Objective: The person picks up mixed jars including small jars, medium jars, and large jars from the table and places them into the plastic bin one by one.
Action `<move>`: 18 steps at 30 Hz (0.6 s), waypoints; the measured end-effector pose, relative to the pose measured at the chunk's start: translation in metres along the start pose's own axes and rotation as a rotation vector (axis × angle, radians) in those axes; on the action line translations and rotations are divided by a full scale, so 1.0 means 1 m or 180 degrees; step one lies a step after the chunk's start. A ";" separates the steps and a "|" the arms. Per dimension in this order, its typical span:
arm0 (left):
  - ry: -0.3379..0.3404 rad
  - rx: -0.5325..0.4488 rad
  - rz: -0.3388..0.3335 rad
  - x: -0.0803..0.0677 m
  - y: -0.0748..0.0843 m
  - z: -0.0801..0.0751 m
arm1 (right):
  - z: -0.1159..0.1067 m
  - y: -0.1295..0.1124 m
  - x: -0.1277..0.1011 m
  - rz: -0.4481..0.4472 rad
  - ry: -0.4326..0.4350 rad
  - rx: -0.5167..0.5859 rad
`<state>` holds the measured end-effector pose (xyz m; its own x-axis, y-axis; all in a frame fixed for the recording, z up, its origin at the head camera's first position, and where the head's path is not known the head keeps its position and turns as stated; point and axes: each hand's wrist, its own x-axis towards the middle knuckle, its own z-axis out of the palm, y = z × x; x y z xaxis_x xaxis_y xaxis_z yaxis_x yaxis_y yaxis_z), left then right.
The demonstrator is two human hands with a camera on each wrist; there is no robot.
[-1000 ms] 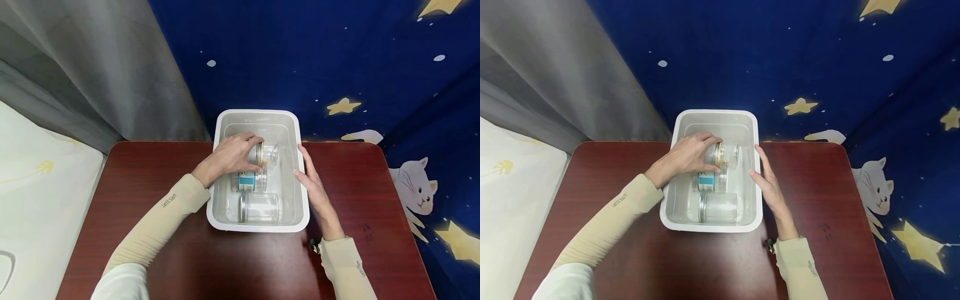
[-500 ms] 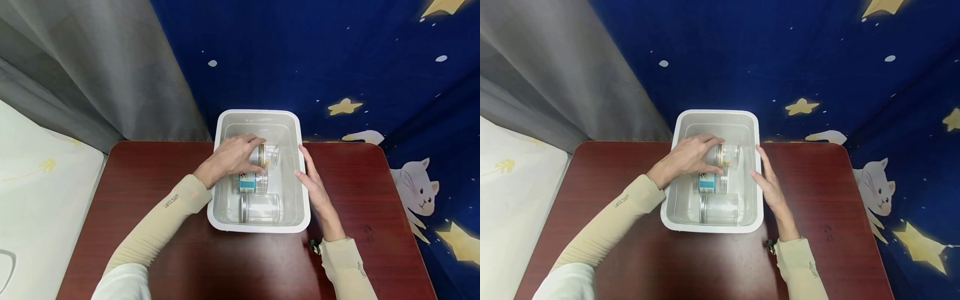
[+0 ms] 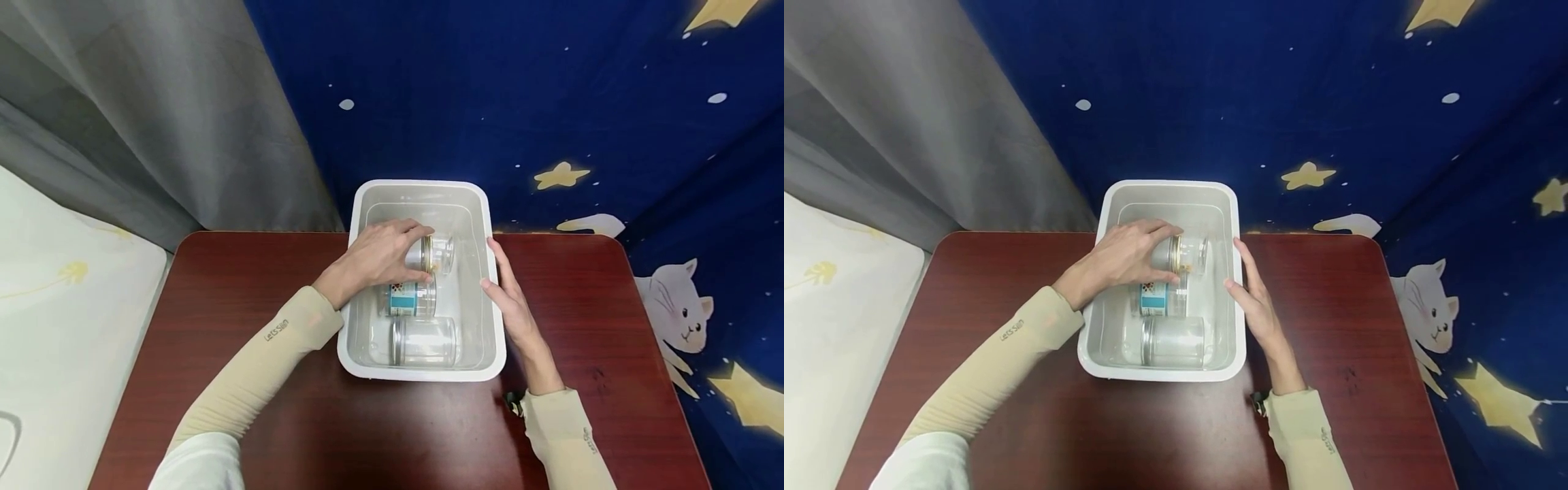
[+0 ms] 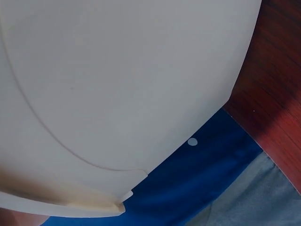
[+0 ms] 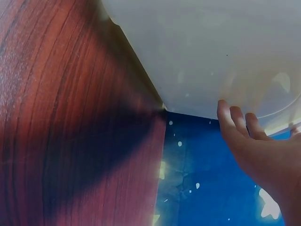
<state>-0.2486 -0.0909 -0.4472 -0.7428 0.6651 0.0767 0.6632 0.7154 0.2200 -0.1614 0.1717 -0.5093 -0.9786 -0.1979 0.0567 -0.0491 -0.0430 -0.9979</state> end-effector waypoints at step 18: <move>0.0532 0.0015 0.0013 -0.027 -0.021 -0.018 | 0.003 -0.034 -0.011 -0.0403 0.0292 -0.1398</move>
